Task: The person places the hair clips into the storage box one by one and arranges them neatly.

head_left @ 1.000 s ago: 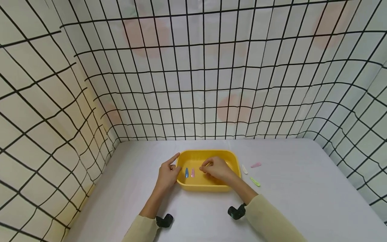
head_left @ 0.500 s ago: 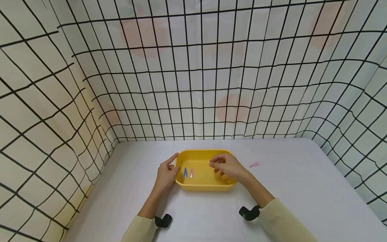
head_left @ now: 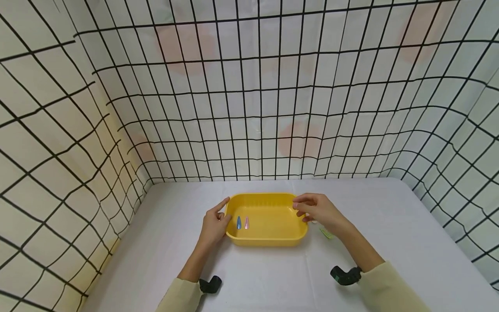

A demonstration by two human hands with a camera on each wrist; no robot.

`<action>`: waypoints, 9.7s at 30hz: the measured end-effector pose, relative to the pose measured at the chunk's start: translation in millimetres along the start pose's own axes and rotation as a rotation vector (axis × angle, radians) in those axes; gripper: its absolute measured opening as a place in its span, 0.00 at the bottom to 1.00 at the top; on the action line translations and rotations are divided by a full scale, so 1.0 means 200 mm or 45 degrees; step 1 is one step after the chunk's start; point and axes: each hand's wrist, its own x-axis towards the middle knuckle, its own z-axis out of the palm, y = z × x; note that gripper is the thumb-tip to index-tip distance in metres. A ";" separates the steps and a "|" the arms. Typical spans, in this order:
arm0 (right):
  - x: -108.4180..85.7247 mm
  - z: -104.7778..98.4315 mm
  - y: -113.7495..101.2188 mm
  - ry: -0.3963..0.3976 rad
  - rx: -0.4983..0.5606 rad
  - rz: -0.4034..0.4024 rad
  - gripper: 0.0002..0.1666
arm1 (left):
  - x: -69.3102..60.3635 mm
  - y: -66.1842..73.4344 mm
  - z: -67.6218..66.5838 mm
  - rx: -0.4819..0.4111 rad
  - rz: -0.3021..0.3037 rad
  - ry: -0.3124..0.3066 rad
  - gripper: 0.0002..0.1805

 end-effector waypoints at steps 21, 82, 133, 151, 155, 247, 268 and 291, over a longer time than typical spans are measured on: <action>-0.09 -0.29 0.23 0.177 -0.180 0.065 0.31 | 0.01 0.01 -0.01 0.019 0.003 0.009 0.34; 0.01 -0.30 0.44 0.448 -0.711 0.105 0.18 | -0.01 0.01 0.00 -0.011 -0.005 -0.004 0.34; -0.07 -0.32 0.32 0.351 -0.203 0.032 0.24 | 0.00 0.01 0.01 0.002 -0.063 -0.004 0.33; -0.04 -0.20 0.19 0.255 -0.138 -0.030 0.21 | 0.00 0.01 0.01 0.000 -0.062 -0.010 0.34; -0.03 -0.15 0.16 0.201 -0.090 -0.055 0.22 | -0.01 0.01 0.00 -0.006 -0.052 -0.020 0.34; 0.33 0.63 0.01 -0.014 -0.305 0.186 0.06 | -0.02 0.03 0.01 0.033 -0.049 0.026 0.32; 0.29 0.57 0.02 -0.039 -0.269 0.123 0.11 | -0.01 0.03 0.01 0.032 -0.030 0.009 0.32; 0.17 0.23 -0.02 0.014 -0.292 -0.120 0.23 | -0.02 0.02 0.01 0.048 -0.035 0.025 0.32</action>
